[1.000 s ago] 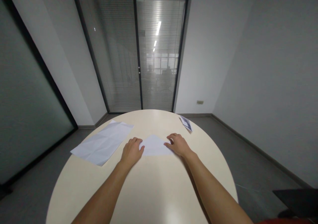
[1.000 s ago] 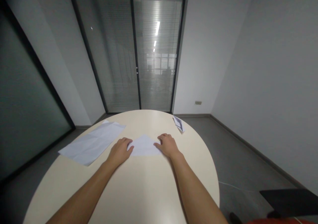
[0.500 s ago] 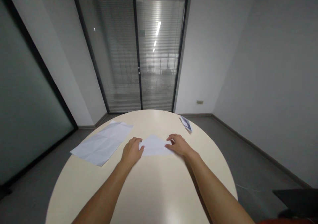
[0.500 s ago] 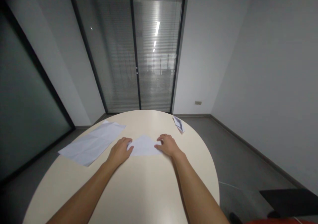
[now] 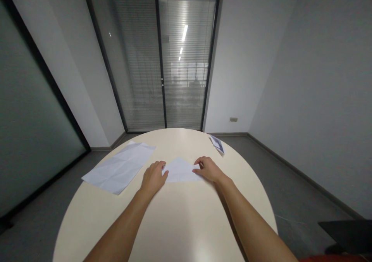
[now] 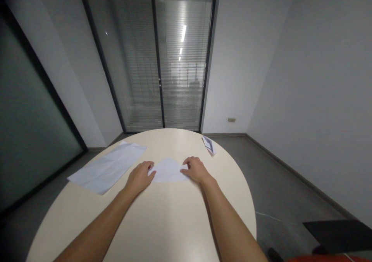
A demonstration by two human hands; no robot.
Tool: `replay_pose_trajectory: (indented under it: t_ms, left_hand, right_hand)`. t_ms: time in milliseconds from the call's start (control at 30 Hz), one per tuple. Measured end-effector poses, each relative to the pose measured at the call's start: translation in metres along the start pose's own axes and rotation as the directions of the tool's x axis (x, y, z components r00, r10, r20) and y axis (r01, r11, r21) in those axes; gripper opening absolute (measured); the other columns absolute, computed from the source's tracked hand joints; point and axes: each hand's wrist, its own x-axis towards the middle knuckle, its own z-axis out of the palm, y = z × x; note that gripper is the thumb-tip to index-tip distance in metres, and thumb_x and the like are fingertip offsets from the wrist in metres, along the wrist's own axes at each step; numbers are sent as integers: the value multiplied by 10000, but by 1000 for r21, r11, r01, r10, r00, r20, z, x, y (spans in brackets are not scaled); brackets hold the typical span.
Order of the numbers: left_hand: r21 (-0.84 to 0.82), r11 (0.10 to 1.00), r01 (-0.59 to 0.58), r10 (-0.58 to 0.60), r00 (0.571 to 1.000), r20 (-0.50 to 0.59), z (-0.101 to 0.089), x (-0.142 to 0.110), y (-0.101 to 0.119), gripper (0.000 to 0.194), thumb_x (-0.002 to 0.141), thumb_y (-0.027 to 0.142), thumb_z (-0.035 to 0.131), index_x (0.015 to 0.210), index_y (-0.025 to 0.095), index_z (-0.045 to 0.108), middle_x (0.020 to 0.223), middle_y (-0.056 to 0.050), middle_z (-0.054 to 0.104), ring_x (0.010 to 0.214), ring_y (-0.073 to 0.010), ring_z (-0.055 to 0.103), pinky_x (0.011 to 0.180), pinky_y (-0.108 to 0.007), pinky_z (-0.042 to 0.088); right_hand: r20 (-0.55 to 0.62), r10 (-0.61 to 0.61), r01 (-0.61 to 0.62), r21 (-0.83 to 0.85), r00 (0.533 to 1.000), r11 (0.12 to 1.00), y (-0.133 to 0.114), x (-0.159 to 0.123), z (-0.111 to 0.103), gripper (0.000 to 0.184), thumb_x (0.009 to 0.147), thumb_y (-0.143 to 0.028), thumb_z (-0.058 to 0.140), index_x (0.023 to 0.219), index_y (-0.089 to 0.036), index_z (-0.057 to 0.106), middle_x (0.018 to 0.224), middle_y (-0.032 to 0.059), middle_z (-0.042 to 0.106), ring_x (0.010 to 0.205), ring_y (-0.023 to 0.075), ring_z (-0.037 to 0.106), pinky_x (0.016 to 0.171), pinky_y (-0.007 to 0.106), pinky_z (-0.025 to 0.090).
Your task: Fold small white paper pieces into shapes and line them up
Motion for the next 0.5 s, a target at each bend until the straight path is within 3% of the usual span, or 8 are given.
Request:
replay_pose_trajectory:
  t_ms: [133,367,500]
  left_hand:
    - [7,1000,1,-1,1000,3,0,0,0,254,897,252,623,1143,191,636,1049,-76,701,995,-235,632,880,-330,453]
    - [47,999,4,-5,1000,29,-4,1,3,204,908,268,623,1091,193,672,1030,-64,702,982,-219,640,871,-311,453]
    - [92,996,5,-10,999,53,-5,1,4,214,926,292,608,1087,195,710,1068,-69,705,1011,-224,645,883,-316,458]
  right_hand:
    - [28,-4,2,65,1000,998,1,1,1,294,758,-358,772,995,-190,734,805,24,679,746,183,600,684,282,433]
    - [73,-33,20,172,997,985,1,2,4,341,775,-312,727,1077,-154,745,791,24,693,695,161,596,668,269,430]
    - [101,-64,51,129,993,990,-5,1,0,230,790,-336,686,890,-148,774,702,22,673,649,158,557,625,266,390]
